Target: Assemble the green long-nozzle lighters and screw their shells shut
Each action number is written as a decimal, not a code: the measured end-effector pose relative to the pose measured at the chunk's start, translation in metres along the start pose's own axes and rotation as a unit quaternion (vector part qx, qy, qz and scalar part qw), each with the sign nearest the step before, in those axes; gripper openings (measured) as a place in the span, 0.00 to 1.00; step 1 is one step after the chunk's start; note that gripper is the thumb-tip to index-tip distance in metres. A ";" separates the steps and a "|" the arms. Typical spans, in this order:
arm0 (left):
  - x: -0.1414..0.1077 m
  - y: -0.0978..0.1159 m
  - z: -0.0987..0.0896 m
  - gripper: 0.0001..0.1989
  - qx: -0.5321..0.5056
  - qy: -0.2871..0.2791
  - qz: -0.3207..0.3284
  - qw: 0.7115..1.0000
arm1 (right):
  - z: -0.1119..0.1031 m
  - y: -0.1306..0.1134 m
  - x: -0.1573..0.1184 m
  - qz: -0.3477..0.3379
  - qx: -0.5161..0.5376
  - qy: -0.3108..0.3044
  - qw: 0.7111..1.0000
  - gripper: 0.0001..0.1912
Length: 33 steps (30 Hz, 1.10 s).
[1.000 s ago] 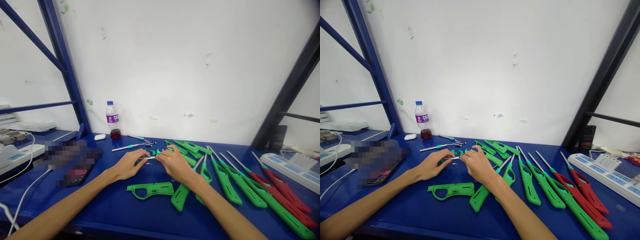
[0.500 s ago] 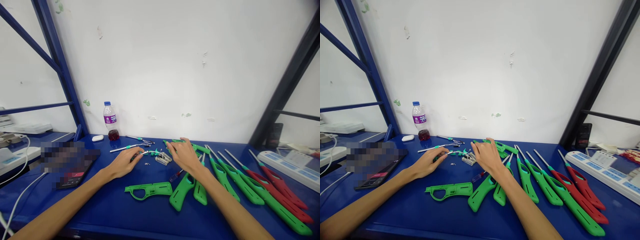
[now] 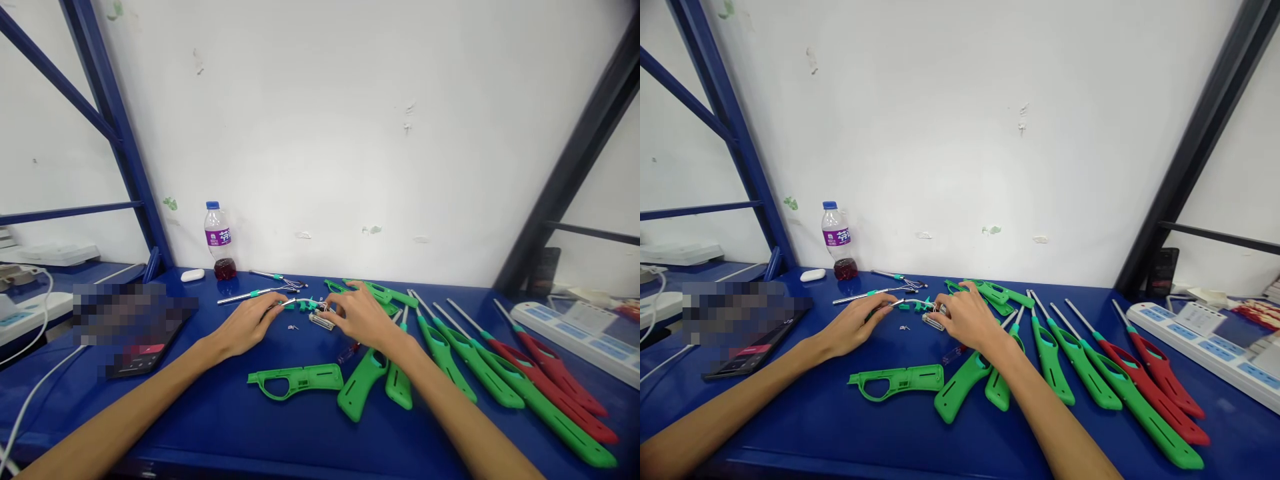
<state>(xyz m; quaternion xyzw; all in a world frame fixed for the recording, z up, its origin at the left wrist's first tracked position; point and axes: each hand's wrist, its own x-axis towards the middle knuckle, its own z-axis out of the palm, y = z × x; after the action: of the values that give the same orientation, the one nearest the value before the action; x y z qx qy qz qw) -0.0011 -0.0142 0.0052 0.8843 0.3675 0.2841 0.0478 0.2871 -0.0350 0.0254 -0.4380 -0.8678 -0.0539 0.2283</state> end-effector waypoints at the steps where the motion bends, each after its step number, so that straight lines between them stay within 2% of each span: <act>1: 0.000 0.001 0.000 0.14 0.001 0.003 0.002 1.000 | 0.000 0.000 0.000 0.000 -0.004 0.001 1.000 0.12; 5: -0.001 0.009 -0.006 0.16 0.013 0.007 0.007 1.000 | -0.004 -0.004 -0.001 -0.008 -0.014 0.002 1.000 0.12; 8: -0.011 0.025 -0.016 0.15 0.024 -0.006 0.001 1.000 | -0.014 -0.014 -0.004 -0.018 -0.019 0.004 1.000 0.11; 11: -0.032 0.046 -0.030 0.14 0.026 -0.017 -0.016 0.999 | -0.028 -0.033 -0.013 -0.030 0.013 -0.006 0.999 0.10; 15: -0.068 0.063 -0.045 0.14 -0.023 -0.032 -0.079 0.996 | -0.036 -0.068 -0.028 0.007 0.104 -0.040 0.994 0.09; 19: -0.094 0.060 -0.049 0.14 -0.058 -0.065 -0.097 0.991 | -0.027 -0.094 -0.035 0.038 0.112 -0.104 0.988 0.07; 22: -0.103 0.054 -0.042 0.14 -0.070 -0.087 -0.106 0.988 | -0.019 -0.101 -0.032 0.078 0.105 -0.172 0.976 0.03; 24: -0.106 0.050 -0.034 0.14 -0.069 -0.087 -0.113 0.987 | -0.015 -0.101 -0.031 0.114 0.122 -0.205 0.965 0.06; 26: -0.109 0.045 -0.025 0.15 -0.058 -0.083 -0.110 0.989 | -0.011 -0.099 -0.032 0.144 0.155 -0.202 0.956 0.10; 29: -0.112 0.040 -0.017 0.16 -0.047 -0.076 -0.110 0.990 | -0.006 -0.097 -0.037 0.161 0.185 -0.162 0.956 0.07; 33: -0.114 0.039 -0.022 0.16 -0.049 -0.079 -0.123 0.988 | 0.000 -0.097 -0.036 0.153 0.192 -0.134 0.960 0.05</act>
<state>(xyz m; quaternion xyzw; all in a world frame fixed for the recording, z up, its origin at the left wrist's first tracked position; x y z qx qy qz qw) -0.0534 -0.1220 -0.0179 0.8487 0.4543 0.2227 0.1543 0.2295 -0.1211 0.0194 -0.5167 -0.8070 0.2090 0.1953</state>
